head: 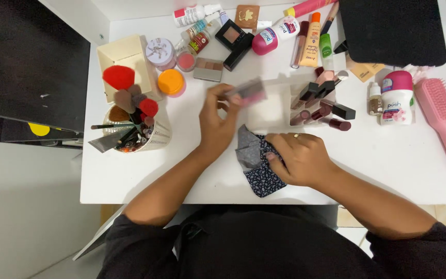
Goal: Wiping down various makeup products with a cloth and organizing them on a vanity.
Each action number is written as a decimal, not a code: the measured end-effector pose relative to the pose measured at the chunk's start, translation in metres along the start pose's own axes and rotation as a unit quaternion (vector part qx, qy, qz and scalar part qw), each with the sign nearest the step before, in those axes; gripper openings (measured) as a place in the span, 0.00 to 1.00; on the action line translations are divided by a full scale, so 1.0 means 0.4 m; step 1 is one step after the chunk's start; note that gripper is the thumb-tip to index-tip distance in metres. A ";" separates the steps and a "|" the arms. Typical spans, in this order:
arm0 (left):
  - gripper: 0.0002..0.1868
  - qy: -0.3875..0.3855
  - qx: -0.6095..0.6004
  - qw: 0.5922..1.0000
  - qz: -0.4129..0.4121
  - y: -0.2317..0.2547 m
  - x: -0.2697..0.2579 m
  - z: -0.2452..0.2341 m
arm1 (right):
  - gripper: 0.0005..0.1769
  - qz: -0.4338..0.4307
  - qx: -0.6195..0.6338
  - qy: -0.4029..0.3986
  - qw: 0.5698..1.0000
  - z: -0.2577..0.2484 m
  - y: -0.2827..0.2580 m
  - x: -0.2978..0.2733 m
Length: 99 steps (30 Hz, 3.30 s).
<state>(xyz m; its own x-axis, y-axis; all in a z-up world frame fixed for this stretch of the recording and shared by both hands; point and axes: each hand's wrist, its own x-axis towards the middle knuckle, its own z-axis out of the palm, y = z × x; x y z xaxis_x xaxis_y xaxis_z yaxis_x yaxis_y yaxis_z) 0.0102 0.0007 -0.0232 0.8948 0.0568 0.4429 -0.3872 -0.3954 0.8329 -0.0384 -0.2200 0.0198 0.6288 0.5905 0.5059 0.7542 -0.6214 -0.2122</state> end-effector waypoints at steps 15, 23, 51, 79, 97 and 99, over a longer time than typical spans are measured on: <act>0.15 -0.121 -0.179 0.943 -0.253 -0.047 0.004 -0.019 | 0.24 0.047 -0.016 0.018 0.999 0.026 -0.054 0.113; 0.46 -0.199 0.028 0.978 -0.047 -0.064 -0.045 -0.003 | 0.49 0.083 -0.104 -0.153 0.979 0.110 -0.015 0.141; 0.49 -0.222 0.039 0.964 -0.144 -0.009 -0.023 -0.004 | 0.39 0.068 0.018 -0.060 0.996 0.153 -0.004 0.124; 0.43 -0.241 0.002 0.960 -0.140 -0.004 -0.018 -0.022 | 0.13 -0.068 -0.005 0.087 0.994 0.093 -0.002 0.054; 0.43 -0.232 0.031 0.965 -0.117 0.005 -0.022 -0.015 | 0.39 0.065 -0.196 -0.121 0.971 0.128 -0.035 0.106; 0.43 -0.225 0.035 0.967 -0.112 0.010 -0.021 -0.015 | 0.42 0.078 -0.202 -0.140 0.966 0.142 -0.033 0.096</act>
<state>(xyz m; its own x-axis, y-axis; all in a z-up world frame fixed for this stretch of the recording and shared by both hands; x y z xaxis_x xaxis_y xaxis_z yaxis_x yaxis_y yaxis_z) -0.0003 0.0044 -0.0217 0.9668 -0.2504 0.0516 -0.1705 -0.4811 0.8599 -0.0133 -0.1600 -0.0056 0.7977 0.5552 0.2355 0.5468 -0.8305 0.1057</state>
